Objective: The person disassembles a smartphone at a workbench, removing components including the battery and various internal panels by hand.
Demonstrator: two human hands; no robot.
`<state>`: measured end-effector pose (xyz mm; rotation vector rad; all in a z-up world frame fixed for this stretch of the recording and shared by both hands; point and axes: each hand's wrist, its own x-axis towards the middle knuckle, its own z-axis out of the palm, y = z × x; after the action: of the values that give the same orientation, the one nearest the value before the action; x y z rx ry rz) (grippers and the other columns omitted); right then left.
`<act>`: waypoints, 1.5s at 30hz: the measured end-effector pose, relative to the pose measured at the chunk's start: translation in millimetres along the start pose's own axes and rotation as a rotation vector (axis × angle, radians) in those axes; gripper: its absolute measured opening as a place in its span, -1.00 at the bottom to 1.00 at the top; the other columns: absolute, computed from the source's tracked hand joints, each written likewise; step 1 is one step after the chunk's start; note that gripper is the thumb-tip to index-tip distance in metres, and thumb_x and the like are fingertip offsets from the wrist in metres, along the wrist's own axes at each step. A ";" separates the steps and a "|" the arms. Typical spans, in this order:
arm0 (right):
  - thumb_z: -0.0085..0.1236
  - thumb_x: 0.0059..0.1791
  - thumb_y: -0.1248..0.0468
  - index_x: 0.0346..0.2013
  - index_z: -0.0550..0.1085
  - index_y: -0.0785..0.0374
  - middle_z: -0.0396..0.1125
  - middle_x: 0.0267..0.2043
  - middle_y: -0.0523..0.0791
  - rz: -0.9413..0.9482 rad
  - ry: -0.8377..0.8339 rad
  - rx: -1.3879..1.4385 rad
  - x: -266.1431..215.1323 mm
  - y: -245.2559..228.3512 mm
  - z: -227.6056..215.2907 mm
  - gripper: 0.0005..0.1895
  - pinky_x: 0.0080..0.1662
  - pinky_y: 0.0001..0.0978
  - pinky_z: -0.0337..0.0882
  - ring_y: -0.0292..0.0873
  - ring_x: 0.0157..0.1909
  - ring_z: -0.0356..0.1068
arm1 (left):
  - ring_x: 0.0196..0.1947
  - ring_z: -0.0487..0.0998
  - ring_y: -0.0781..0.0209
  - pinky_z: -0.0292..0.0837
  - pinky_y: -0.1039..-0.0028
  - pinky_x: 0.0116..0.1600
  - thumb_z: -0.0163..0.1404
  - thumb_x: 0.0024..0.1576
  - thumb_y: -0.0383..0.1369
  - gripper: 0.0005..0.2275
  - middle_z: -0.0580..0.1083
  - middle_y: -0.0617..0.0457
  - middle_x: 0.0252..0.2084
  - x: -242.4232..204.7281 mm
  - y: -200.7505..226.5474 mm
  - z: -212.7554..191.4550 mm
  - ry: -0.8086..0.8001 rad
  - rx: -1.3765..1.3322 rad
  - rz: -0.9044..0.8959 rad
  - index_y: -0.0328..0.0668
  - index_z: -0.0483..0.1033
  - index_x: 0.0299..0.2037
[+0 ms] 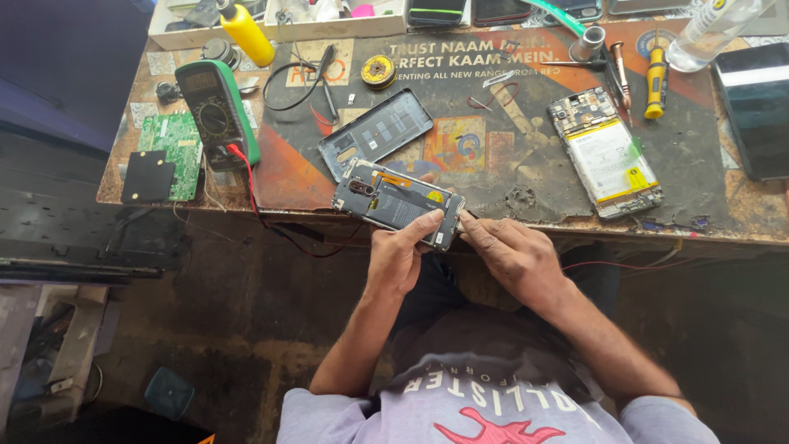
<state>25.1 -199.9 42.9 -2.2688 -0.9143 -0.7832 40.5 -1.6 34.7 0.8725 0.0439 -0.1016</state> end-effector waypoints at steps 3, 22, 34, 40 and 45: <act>0.29 -0.11 0.46 0.20 0.48 0.38 0.48 -0.11 -0.01 -0.046 -0.021 -0.045 -0.4 0.1 5.3 -0.45 -0.20 -0.24 0.51 -0.07 -0.20 0.50 | -0.15 0.61 0.25 0.60 0.50 -0.09 0.16 0.13 -0.62 -0.51 0.55 -0.09 -0.04 0.4 2.1 -4.8 -0.005 -0.008 -0.031 -0.49 0.38 0.30; 0.11 -0.01 0.41 0.17 0.48 0.43 0.38 0.26 0.10 -0.191 -0.003 -0.392 25.0 -27.6 -24.0 -0.56 0.23 -0.14 0.45 0.05 0.31 0.39 | 0.19 0.37 0.21 0.28 0.41 0.31 0.00 0.25 -0.48 -0.36 0.37 -0.07 0.24 -28.2 -16.7 -2.0 -0.262 -0.022 0.017 -0.34 0.07 0.57; 0.10 -0.09 0.58 0.03 0.52 0.39 0.46 0.13 0.06 -0.138 0.092 -0.200 23.5 -31.1 -50.2 -0.61 0.19 -0.14 0.49 0.04 0.23 0.46 | 0.34 0.42 -0.05 0.21 0.07 0.55 0.37 0.07 -0.28 -0.49 0.47 -0.24 0.24 23.0 26.5 -30.7 -0.703 -0.042 0.435 -0.20 0.43 0.16; 0.12 -0.23 0.55 0.08 0.49 0.34 0.44 0.18 0.03 0.033 -0.021 0.154 19.0 -14.7 -63.7 -0.44 0.20 -0.15 0.49 0.08 0.25 0.46 | 0.02 0.66 -0.23 0.55 -0.11 0.27 0.11 0.27 -0.30 -0.83 0.61 -0.27 -0.19 50.3 28.2 -33.4 -0.830 0.001 0.458 -0.27 0.58 -0.22; 0.23 -0.12 0.44 0.09 0.51 0.27 0.49 0.05 0.02 0.251 -0.058 0.367 26.0 -0.3 -67.6 -0.55 0.05 -0.19 0.50 0.05 0.10 0.52 | -0.12 0.67 -0.11 0.61 -0.04 0.12 0.19 0.23 -0.38 -0.86 0.57 -0.17 -0.24 56.8 20.9 -17.9 -0.611 0.086 0.500 -0.28 0.54 -0.19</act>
<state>20.0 -234.9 106.1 -2.0354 -0.7124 -0.4038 99.3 21.4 34.6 0.8848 -0.7504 0.1022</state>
